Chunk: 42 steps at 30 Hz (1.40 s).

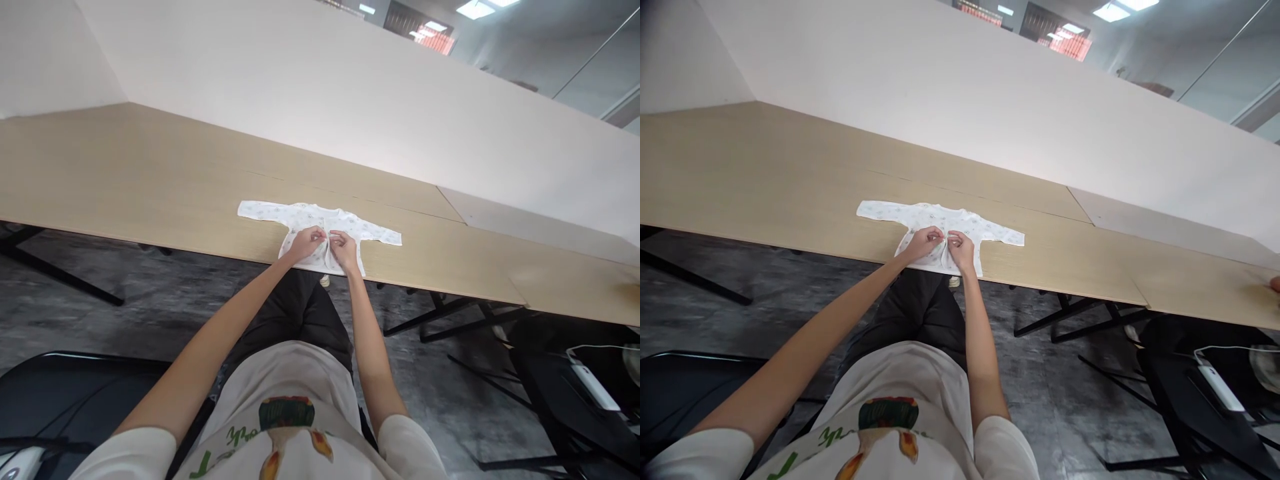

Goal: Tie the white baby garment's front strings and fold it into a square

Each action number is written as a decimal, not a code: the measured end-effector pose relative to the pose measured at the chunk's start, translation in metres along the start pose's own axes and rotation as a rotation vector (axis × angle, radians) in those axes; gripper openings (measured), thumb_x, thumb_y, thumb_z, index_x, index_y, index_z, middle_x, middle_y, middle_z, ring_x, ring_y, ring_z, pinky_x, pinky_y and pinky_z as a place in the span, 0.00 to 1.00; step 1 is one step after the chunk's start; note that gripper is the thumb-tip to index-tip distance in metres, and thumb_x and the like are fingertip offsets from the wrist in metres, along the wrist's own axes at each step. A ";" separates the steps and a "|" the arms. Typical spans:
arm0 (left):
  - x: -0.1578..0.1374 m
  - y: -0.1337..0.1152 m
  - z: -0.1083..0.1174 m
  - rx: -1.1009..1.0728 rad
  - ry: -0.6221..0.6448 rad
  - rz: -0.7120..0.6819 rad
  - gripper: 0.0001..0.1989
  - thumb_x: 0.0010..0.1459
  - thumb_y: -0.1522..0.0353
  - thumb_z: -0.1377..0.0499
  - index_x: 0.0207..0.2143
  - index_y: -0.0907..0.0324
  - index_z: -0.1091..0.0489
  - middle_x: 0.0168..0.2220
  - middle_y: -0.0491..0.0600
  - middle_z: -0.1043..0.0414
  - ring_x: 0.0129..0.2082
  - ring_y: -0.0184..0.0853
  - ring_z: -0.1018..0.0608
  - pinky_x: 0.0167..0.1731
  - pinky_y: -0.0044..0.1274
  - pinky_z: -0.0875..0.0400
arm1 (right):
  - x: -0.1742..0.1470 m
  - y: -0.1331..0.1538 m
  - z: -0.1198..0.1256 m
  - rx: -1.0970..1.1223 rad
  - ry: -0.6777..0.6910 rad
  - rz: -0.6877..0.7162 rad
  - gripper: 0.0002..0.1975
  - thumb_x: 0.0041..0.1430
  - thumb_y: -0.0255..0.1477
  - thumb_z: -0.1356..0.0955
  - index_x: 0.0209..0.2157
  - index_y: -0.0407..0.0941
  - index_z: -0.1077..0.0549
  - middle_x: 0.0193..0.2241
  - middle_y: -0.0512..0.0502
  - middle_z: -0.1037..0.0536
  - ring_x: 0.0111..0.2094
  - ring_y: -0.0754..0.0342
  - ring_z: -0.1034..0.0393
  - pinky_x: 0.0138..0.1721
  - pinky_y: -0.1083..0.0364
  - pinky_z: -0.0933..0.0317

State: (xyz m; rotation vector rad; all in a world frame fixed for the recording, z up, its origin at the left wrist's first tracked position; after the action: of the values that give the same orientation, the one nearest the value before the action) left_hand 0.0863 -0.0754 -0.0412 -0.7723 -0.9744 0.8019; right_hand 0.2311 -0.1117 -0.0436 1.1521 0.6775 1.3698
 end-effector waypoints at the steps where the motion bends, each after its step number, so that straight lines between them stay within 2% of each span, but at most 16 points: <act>1: 0.000 0.000 0.000 -0.008 -0.001 -0.011 0.06 0.52 0.67 0.43 0.31 0.60 0.29 0.36 0.51 0.22 0.38 0.35 0.21 0.42 0.27 0.28 | 0.000 0.000 0.000 0.003 -0.005 -0.007 0.21 0.49 0.31 0.35 0.45 0.42 0.25 0.33 0.46 0.19 0.23 0.58 0.33 0.27 0.59 0.37; 10: -0.002 0.001 0.001 -0.026 -0.023 -0.026 0.07 0.53 0.64 0.43 0.31 0.59 0.30 0.34 0.51 0.23 0.37 0.36 0.21 0.41 0.28 0.27 | -0.003 0.007 0.001 -0.006 -0.012 -0.010 0.20 0.46 0.32 0.33 0.43 0.41 0.25 0.32 0.46 0.20 0.24 0.58 0.35 0.30 0.58 0.37; 19: -0.002 0.000 -0.002 -0.107 0.007 -0.022 0.12 0.53 0.60 0.40 0.33 0.60 0.27 0.34 0.52 0.21 0.35 0.36 0.20 0.40 0.28 0.26 | -0.001 0.002 -0.002 -0.029 -0.023 -0.009 0.18 0.43 0.31 0.33 0.40 0.44 0.28 0.26 0.52 0.24 0.26 0.56 0.33 0.32 0.57 0.37; 24: -0.004 -0.005 0.001 0.083 -0.019 -0.022 0.12 0.54 0.60 0.40 0.31 0.60 0.25 0.34 0.51 0.22 0.35 0.36 0.22 0.39 0.26 0.27 | 0.000 -0.003 -0.002 -0.039 -0.039 -0.033 0.16 0.42 0.31 0.33 0.37 0.46 0.33 0.27 0.53 0.24 0.25 0.56 0.33 0.31 0.58 0.38; 30: -0.004 -0.007 -0.001 0.371 -0.006 -0.044 0.07 0.55 0.66 0.41 0.29 0.59 0.25 0.36 0.52 0.24 0.38 0.37 0.24 0.44 0.29 0.31 | 0.001 -0.007 -0.002 -0.028 -0.069 -0.038 0.14 0.40 0.30 0.33 0.33 0.47 0.34 0.25 0.55 0.25 0.25 0.57 0.34 0.31 0.58 0.39; 34: -0.003 -0.004 -0.004 0.433 0.005 -0.024 0.08 0.57 0.67 0.44 0.29 0.59 0.26 0.36 0.52 0.24 0.39 0.39 0.25 0.45 0.32 0.33 | 0.000 -0.004 -0.001 -0.047 -0.084 -0.060 0.12 0.40 0.29 0.32 0.32 0.47 0.33 0.26 0.54 0.25 0.27 0.56 0.33 0.34 0.58 0.37; 37: -0.003 0.000 -0.004 0.469 -0.032 -0.001 0.08 0.56 0.67 0.43 0.29 0.59 0.26 0.36 0.53 0.24 0.42 0.42 0.25 0.48 0.35 0.35 | 0.000 -0.002 0.000 -0.038 -0.086 -0.090 0.11 0.41 0.30 0.32 0.32 0.45 0.30 0.29 0.52 0.23 0.29 0.56 0.30 0.34 0.58 0.36; 42: -0.004 0.004 -0.001 0.507 -0.069 0.030 0.06 0.53 0.68 0.42 0.28 0.57 0.26 0.37 0.53 0.23 0.45 0.44 0.26 0.51 0.36 0.36 | 0.000 -0.001 0.000 -0.099 -0.025 -0.129 0.10 0.45 0.30 0.32 0.32 0.44 0.24 0.29 0.49 0.21 0.31 0.54 0.28 0.35 0.56 0.34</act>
State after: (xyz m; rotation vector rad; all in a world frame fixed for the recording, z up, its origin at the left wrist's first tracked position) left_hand 0.0849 -0.0771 -0.0463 -0.3224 -0.7723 1.0526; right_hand 0.2317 -0.1116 -0.0440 1.0283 0.6479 1.2637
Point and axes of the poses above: each hand's wrist, its own x-axis towards the middle knuckle, its own z-axis out of the back of the hand, y = z × x, the point moved 4 cm from there along x, towards the middle knuckle
